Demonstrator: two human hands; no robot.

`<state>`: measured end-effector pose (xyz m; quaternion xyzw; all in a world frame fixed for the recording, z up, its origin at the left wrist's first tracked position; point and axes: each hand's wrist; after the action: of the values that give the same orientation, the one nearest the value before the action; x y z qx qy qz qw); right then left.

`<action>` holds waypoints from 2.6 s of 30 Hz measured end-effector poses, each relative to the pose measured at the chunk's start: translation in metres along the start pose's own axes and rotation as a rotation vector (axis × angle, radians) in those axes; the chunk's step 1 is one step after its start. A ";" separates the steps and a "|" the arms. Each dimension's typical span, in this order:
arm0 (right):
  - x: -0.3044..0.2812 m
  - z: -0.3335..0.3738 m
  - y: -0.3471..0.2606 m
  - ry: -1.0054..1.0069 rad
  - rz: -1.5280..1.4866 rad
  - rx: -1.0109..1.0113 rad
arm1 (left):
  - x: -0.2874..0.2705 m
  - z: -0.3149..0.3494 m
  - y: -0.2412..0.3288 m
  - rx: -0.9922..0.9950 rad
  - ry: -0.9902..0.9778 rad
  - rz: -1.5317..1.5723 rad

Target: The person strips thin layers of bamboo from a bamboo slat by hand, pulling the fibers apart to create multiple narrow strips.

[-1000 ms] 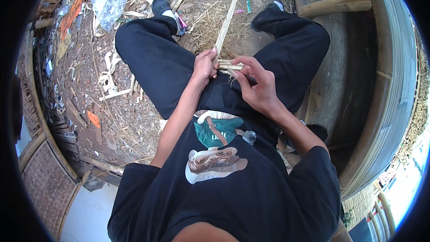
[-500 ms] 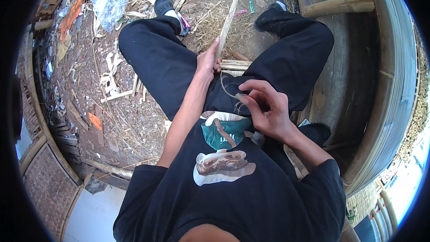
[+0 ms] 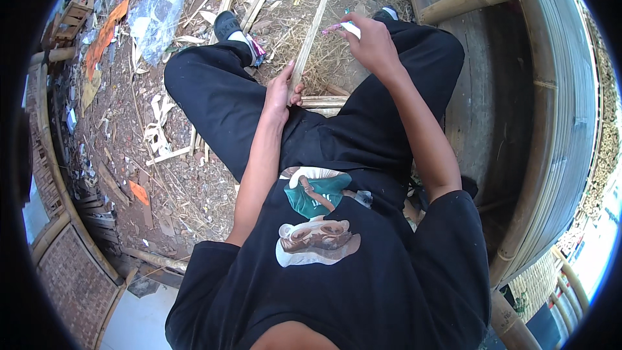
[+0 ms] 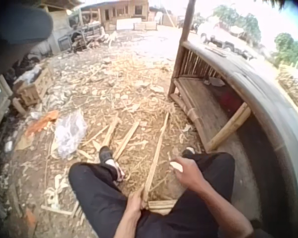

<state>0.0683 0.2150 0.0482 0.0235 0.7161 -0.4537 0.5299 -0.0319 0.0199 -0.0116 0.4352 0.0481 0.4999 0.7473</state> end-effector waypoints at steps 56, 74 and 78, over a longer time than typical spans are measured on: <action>0.126 -0.037 0.045 -0.002 -0.174 0.204 | -0.002 -0.002 -0.011 -0.046 0.008 -0.087; 0.042 0.003 0.014 0.183 -1.017 0.256 | -0.007 -0.007 -0.017 -0.055 0.060 -0.054; 0.026 -0.020 0.044 0.300 -1.144 0.299 | -0.004 -0.006 -0.016 -0.037 0.066 -0.099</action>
<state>0.0641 0.2426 0.0010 -0.2272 0.6107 -0.7536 0.0865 -0.0257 0.0183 -0.0273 0.4016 0.0850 0.4772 0.7771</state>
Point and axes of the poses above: each hand's wrist, its own z-axis away from the middle knuckle, its own x-axis out of the palm, y = z × x, and after that the axes turned 9 degrees about x, right-handed
